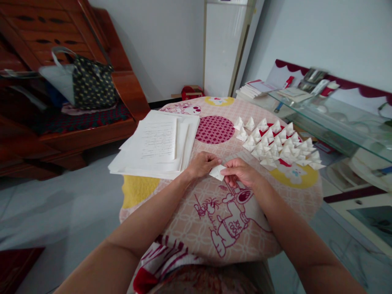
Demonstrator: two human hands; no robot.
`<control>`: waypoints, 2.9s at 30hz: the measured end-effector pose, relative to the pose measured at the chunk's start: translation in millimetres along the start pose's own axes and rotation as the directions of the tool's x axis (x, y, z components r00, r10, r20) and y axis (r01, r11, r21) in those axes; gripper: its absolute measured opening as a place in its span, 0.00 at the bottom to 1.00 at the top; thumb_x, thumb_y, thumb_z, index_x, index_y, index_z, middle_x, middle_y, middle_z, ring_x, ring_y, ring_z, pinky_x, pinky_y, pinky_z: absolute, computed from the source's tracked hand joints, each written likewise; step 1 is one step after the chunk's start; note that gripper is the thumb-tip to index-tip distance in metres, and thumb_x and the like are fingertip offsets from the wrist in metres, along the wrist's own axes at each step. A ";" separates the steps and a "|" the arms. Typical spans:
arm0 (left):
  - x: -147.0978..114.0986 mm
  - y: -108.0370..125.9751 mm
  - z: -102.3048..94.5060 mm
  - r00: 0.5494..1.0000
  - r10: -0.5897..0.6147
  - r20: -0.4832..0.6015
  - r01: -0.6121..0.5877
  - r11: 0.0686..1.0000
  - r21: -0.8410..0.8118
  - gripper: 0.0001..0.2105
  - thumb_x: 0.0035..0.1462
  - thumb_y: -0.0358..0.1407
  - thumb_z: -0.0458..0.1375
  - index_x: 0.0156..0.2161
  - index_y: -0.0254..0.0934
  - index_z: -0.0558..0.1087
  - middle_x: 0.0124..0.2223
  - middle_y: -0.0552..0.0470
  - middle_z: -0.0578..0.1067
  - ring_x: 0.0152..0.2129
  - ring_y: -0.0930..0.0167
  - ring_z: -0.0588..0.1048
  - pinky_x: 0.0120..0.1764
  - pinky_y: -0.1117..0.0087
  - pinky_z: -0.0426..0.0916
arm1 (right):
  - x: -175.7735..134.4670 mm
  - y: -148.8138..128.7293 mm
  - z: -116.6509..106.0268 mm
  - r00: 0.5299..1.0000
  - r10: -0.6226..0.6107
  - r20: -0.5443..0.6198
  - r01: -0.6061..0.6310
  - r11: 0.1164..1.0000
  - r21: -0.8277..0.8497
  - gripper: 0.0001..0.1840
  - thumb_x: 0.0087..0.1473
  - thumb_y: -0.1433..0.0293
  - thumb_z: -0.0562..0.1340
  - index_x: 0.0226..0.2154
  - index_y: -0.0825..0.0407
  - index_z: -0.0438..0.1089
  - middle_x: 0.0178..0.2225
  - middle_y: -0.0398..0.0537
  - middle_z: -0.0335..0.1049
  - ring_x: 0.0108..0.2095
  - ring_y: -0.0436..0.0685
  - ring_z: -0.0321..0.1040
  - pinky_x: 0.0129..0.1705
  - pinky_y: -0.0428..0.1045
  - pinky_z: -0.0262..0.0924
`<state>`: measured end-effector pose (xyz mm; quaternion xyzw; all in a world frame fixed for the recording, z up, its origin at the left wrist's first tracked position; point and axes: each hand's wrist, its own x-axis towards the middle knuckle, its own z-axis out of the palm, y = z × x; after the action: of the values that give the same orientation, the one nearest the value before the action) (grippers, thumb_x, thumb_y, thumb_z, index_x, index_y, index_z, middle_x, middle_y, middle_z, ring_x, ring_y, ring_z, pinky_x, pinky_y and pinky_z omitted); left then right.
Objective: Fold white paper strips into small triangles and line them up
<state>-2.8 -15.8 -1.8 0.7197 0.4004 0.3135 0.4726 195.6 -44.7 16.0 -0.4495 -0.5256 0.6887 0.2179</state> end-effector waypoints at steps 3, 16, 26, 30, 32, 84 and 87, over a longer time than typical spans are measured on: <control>2.9 1.8 2.3 0.996 0.051 0.080 -0.063 0.984 0.166 0.22 0.61 0.45 0.55 0.19 0.35 0.63 0.18 0.59 0.57 0.18 0.78 0.55 0.24 0.73 0.47 | 0.2 1.4 -1.8 0.997 0.065 -0.047 -0.071 0.988 -0.134 0.19 0.47 0.58 0.72 0.21 0.53 0.67 0.15 0.43 0.71 0.12 0.47 0.63 0.12 0.41 0.54; 7.8 4.1 20.3 0.983 0.145 0.111 -0.180 0.685 0.706 0.10 0.66 0.36 0.56 0.36 0.33 0.75 0.34 0.48 0.77 0.30 0.70 0.72 0.34 0.71 0.62 | -1.7 -1.0 -5.8 0.913 -0.282 -0.296 -0.082 0.583 -0.809 0.06 0.44 0.73 0.71 0.24 0.53 0.73 0.23 0.44 0.74 0.26 0.52 0.68 0.29 0.46 0.55; -18.2 10.4 5.4 0.959 0.215 0.181 -0.280 0.809 0.518 0.02 0.58 0.28 0.60 0.37 0.34 0.76 0.33 0.52 0.76 0.29 0.73 0.72 0.35 0.73 0.63 | -7.1 2.1 -9.0 0.952 -0.293 -0.094 0.112 0.616 -0.780 0.08 0.48 0.78 0.66 0.33 0.55 0.78 0.26 0.43 0.75 0.27 0.51 0.69 0.29 0.45 0.55; -20.9 14.3 -0.4 0.963 0.149 0.224 -0.251 0.799 0.546 0.05 0.52 0.30 0.66 0.37 0.34 0.78 0.33 0.53 0.76 0.29 0.73 0.72 0.34 0.73 0.63 | -13.4 -4.7 -5.1 0.962 -0.267 -0.047 0.100 0.510 -0.855 0.10 0.48 0.75 0.71 0.37 0.54 0.80 0.27 0.46 0.77 0.27 0.52 0.69 0.31 0.46 0.56; -20.9 14.9 -0.4 0.962 0.142 0.234 -0.253 0.787 0.563 0.05 0.52 0.30 0.65 0.36 0.34 0.78 0.34 0.53 0.76 0.29 0.74 0.71 0.33 0.73 0.62 | -15.0 -6.2 -2.4 0.959 -0.284 -0.018 0.106 0.416 -0.903 0.06 0.49 0.73 0.71 0.34 0.54 0.80 0.28 0.48 0.77 0.28 0.53 0.69 0.31 0.47 0.55; -4.8 11.4 5.6 0.981 -0.190 -0.047 0.171 0.717 0.676 0.08 0.51 0.36 0.61 0.29 0.36 0.82 0.22 0.49 0.75 0.23 0.69 0.73 0.31 0.69 0.65 | 2.7 -2.2 0.6 0.923 -0.203 -0.327 -0.142 0.609 -0.780 0.08 0.52 0.72 0.67 0.23 0.54 0.74 0.19 0.43 0.68 0.23 0.52 0.64 0.28 0.47 0.51; -5.2 14.7 7.8 0.975 -0.214 -0.060 0.196 0.701 0.686 0.07 0.50 0.35 0.61 0.28 0.36 0.81 0.22 0.49 0.74 0.24 0.68 0.73 0.32 0.68 0.66 | 3.3 -2.4 1.3 0.917 -0.204 -0.343 -0.160 0.598 -0.785 0.08 0.52 0.72 0.67 0.23 0.53 0.74 0.20 0.45 0.69 0.24 0.52 0.64 0.28 0.47 0.51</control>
<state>5.3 -27.1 8.7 0.7981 0.5595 0.0794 0.2088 192.5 -42.0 17.0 -0.6222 -0.7275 0.2699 0.1039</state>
